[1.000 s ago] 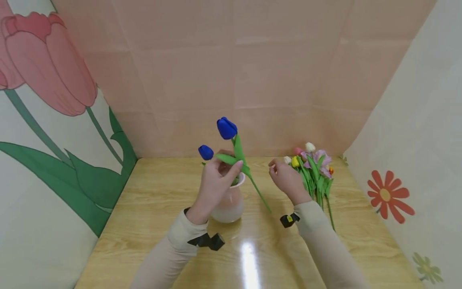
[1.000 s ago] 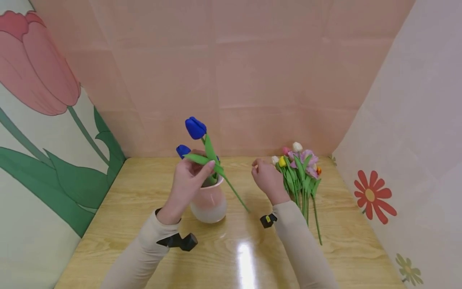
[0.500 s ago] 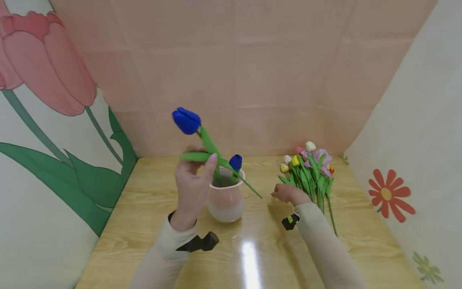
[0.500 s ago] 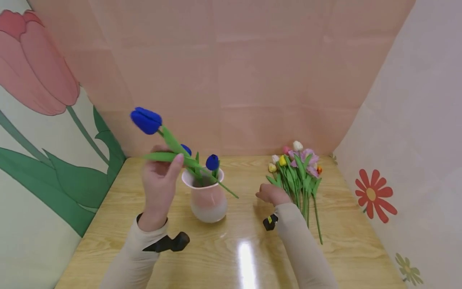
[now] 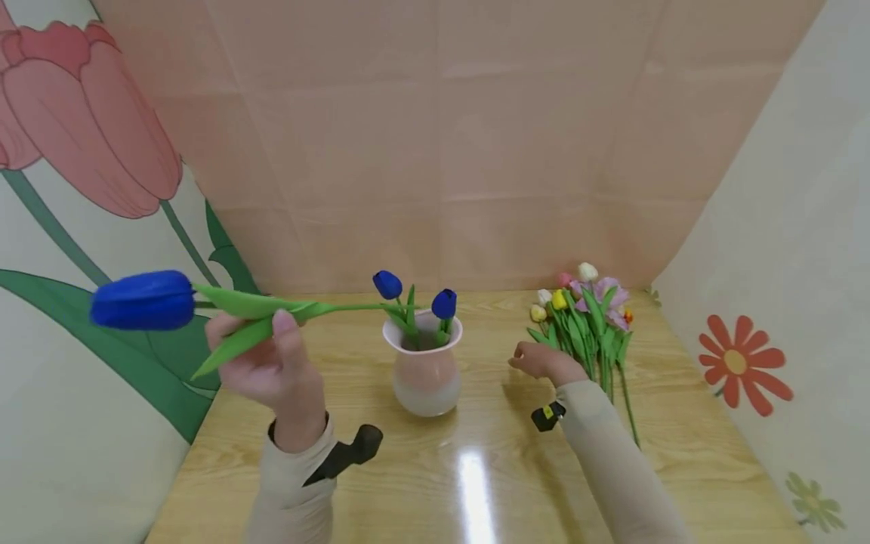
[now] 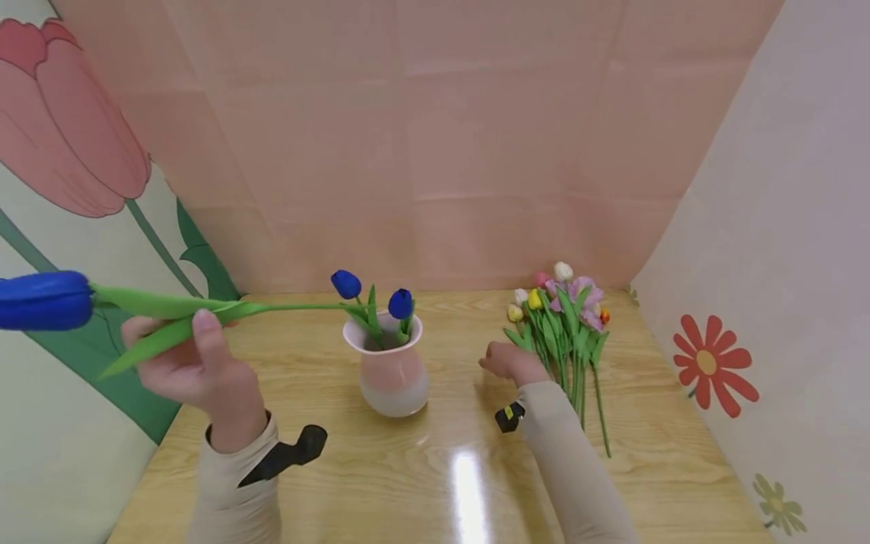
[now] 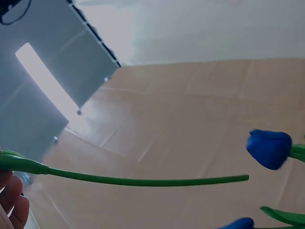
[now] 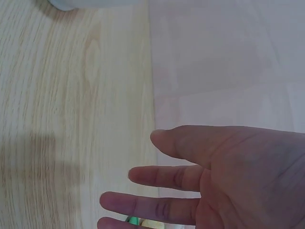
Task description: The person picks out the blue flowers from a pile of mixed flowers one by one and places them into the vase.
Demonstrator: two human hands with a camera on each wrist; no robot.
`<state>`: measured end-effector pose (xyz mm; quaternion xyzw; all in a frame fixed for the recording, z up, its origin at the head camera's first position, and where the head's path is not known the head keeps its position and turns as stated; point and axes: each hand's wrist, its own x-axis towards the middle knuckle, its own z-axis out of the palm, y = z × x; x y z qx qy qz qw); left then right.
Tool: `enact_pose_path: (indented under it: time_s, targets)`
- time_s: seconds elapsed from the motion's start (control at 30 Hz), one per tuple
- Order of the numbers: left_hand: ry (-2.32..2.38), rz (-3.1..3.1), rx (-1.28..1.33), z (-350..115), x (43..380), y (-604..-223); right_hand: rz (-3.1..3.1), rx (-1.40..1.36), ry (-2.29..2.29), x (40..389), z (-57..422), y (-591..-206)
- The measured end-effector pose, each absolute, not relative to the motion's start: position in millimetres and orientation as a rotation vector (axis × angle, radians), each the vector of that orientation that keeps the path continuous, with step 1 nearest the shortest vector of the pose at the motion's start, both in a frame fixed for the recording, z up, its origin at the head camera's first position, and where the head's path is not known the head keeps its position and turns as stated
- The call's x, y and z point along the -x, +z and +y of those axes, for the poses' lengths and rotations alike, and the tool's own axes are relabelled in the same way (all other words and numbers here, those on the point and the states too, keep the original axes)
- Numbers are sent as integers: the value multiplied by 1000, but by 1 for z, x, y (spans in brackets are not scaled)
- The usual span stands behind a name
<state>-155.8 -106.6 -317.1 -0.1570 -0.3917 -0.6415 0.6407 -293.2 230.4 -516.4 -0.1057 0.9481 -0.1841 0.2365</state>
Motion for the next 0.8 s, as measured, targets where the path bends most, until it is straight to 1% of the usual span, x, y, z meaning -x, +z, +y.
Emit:
enact_pose_path:
  time_s: [0.37, 0.6, 0.8]
  targets:
    - [-1286, -1470, 387, -111, 188, -369, 2607, 282, -504, 291, 230, -516]
    - [-1178, -1800, 336, -107, 200, -387, 2605, 271, -501, 290, 232, -519]
    - [-1147, -1923, 335, -101, 206, -398, 2617, 273, -491, 288, 229, -517]
